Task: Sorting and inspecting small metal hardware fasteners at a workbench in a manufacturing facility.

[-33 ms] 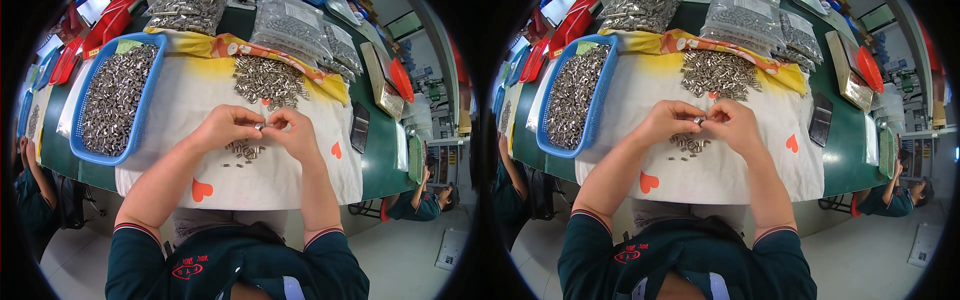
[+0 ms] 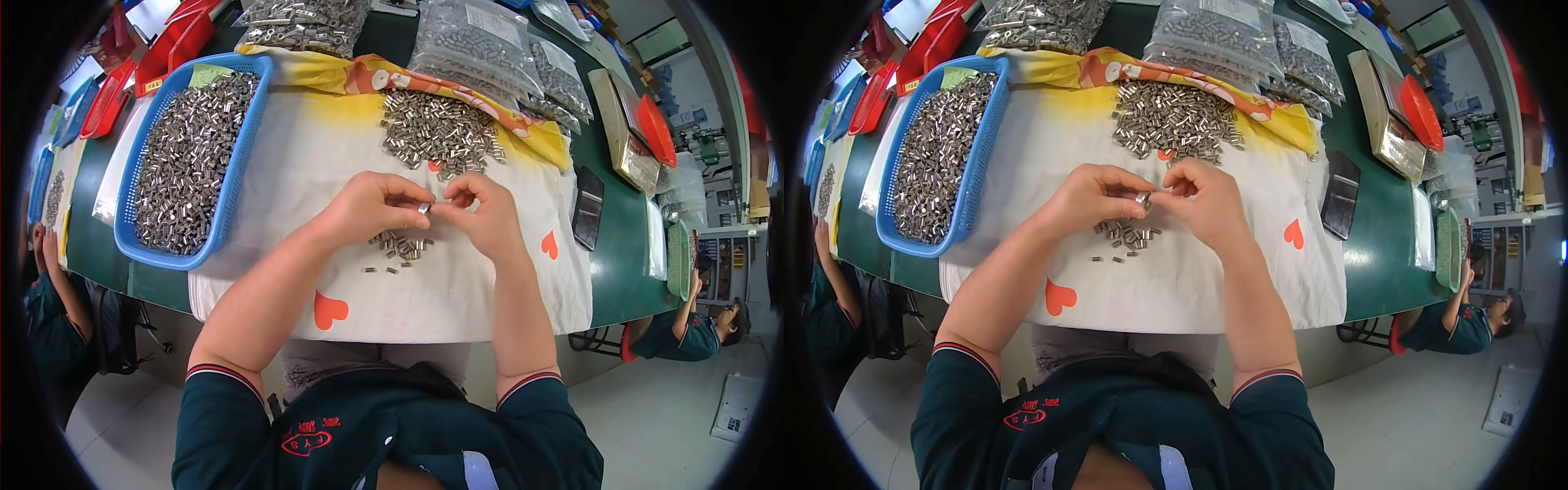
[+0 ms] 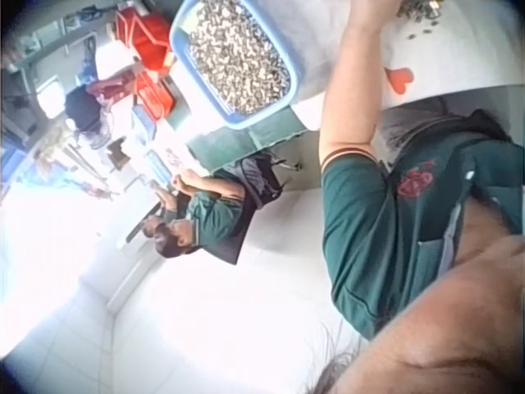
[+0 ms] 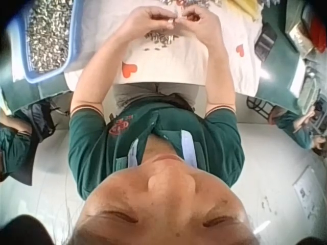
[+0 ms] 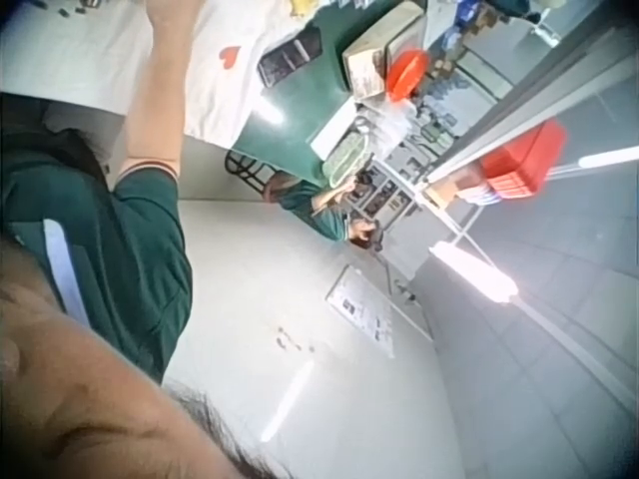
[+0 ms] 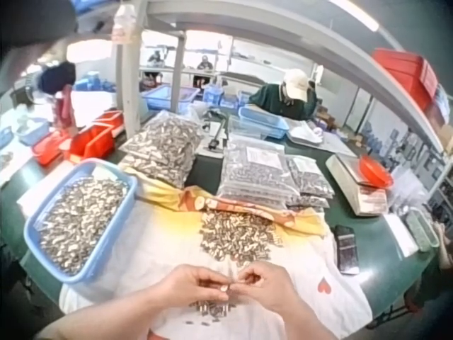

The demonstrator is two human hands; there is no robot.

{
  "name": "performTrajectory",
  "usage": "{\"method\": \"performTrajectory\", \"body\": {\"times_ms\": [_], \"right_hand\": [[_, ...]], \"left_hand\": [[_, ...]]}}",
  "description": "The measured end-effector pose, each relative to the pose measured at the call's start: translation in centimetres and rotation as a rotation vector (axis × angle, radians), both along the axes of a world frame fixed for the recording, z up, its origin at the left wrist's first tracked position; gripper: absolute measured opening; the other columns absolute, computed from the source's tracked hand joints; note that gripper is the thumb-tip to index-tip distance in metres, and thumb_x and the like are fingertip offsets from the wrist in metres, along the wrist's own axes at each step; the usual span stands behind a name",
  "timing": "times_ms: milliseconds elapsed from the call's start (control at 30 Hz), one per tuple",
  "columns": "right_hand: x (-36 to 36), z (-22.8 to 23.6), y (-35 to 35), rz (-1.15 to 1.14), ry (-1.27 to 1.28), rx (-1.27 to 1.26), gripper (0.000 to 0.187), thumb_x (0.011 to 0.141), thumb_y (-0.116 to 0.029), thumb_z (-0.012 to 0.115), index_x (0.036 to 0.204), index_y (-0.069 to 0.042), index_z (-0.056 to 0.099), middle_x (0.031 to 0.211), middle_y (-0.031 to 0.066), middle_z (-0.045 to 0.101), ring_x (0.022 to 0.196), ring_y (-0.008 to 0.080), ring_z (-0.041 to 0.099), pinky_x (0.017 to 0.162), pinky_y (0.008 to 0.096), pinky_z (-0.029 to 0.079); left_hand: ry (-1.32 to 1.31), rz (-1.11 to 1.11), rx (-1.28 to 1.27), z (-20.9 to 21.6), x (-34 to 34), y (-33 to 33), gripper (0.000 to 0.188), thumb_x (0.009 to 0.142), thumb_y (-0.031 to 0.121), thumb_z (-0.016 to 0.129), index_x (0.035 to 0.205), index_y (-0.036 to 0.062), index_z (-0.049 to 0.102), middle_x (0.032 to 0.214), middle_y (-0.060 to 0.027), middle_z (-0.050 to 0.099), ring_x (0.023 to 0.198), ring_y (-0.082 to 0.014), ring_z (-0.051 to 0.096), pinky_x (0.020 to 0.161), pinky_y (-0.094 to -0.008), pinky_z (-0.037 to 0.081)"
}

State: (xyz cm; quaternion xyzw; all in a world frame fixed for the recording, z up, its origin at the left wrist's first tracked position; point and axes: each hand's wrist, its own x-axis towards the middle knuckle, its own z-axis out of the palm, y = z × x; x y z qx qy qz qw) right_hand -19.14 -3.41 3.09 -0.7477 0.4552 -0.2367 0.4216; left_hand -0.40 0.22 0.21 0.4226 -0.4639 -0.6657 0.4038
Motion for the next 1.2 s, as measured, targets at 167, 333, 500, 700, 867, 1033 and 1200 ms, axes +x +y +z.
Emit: {"method": "performTrajectory", "body": {"times_ms": [167, 333, 500, 700, 867, 1033, 1200], "right_hand": [[0.7, -2.1, -1.0, -0.178, 0.026, -0.183, 0.008, 0.071, -0.007, 0.063, 0.077, -0.003, 0.059, 0.073, 0.0035, 0.057, 0.067, 0.0147, 0.053, 0.063, 0.0268, 0.043], [1.5, -3.6, -1.3, -0.157, 0.337, -0.627, 0.006, 0.07, -0.009, 0.061, 0.075, -0.006, 0.06, 0.073, 0.0091, 0.057, 0.073, 0.0257, 0.054, 0.065, 0.0346, 0.044], [1.0, -3.1, -0.6, -0.175, 0.355, -0.427, 0.006, 0.069, -0.007, 0.06, 0.075, -0.007, 0.06, 0.073, 0.009, 0.057, 0.074, 0.0268, 0.054, 0.067, 0.0363, 0.044], [1.0, -1.2, 0.5, -0.186, -0.012, -0.145, 0.006, 0.073, -0.004, 0.058, 0.079, -0.003, 0.059, 0.075, 0.0072, 0.057, 0.069, 0.0189, 0.056, 0.063, 0.0281, 0.045], [0.8, -0.4, 0.9, -0.032, -0.165, -0.057, 0.008, 0.071, -0.003, 0.061, 0.078, -0.002, 0.058, 0.075, 0.006, 0.057, 0.066, 0.0144, 0.055, 0.06, 0.0246, 0.044], [1.0, 0.1, 1.4, 0.016, -0.059, -0.164, 0.008, 0.068, -0.001, 0.061, 0.076, -0.002, 0.058, 0.072, 0.0058, 0.057, 0.065, 0.0146, 0.055, 0.058, 0.0252, 0.045], [1.7, -0.5, 1.8, -0.031, -0.012, -0.362, 0.008, 0.067, -0.001, 0.06, 0.074, -0.002, 0.057, 0.07, 0.0074, 0.057, 0.064, 0.0185, 0.056, 0.057, 0.0274, 0.045]], "left_hand": [[-0.137, -0.072, -0.068, 0.1, -0.2, 0.2, 0.027, 0.072, 0.005, 0.068, 0.097, -0.0013, 0.061, 0.083, -0.0048, 0.063, 0.073, -0.0069, 0.057, 0.066, -0.0208, 0.047], [-0.111, -0.064, -0.032, 0.2, -0.3, 0.1, 0.027, 0.073, 0.001, 0.066, 0.099, -0.0015, 0.06, 0.081, -0.0025, 0.062, 0.072, -0.0054, 0.056, 0.063, -0.0192, 0.046], [-0.141, -0.037, -0.049, 0.2, -0.3, -0.1, 0.027, 0.072, 0.004, 0.067, 0.098, -0.0014, 0.061, 0.08, -0.0038, 0.062, 0.07, -0.0062, 0.055, 0.064, -0.0202, 0.046], [0.079, 0.057, 0.033, -0.3, -0.1, -0.4, 0.026, 0.073, 0.004, 0.067, 0.098, -0.0013, 0.06, 0.082, -0.001, 0.059, 0.074, -0.0055, 0.054, 0.065, -0.0193, 0.045], [0.086, 0.079, 0.02, -0.2, -0.2, -0.4, 0.027, 0.073, 0.004, 0.067, 0.098, -0.0018, 0.059, 0.081, -0.001, 0.059, 0.074, -0.0056, 0.054, 0.066, -0.0193, 0.045], [-0.02, 0.08, 0.013, -0.6, -0.4, -0.3, 0.027, 0.073, 0.005, 0.067, 0.098, -0.001, 0.061, 0.082, -0.0021, 0.061, 0.074, -0.006, 0.055, 0.066, -0.0193, 0.046], [-0.163, 0.113, -0.033, -0.6, -0.5, -0.1, 0.028, 0.072, 0.006, 0.068, 0.098, -0.0007, 0.061, 0.084, -0.0035, 0.062, 0.074, -0.0064, 0.056, 0.067, -0.0201, 0.046]]}}
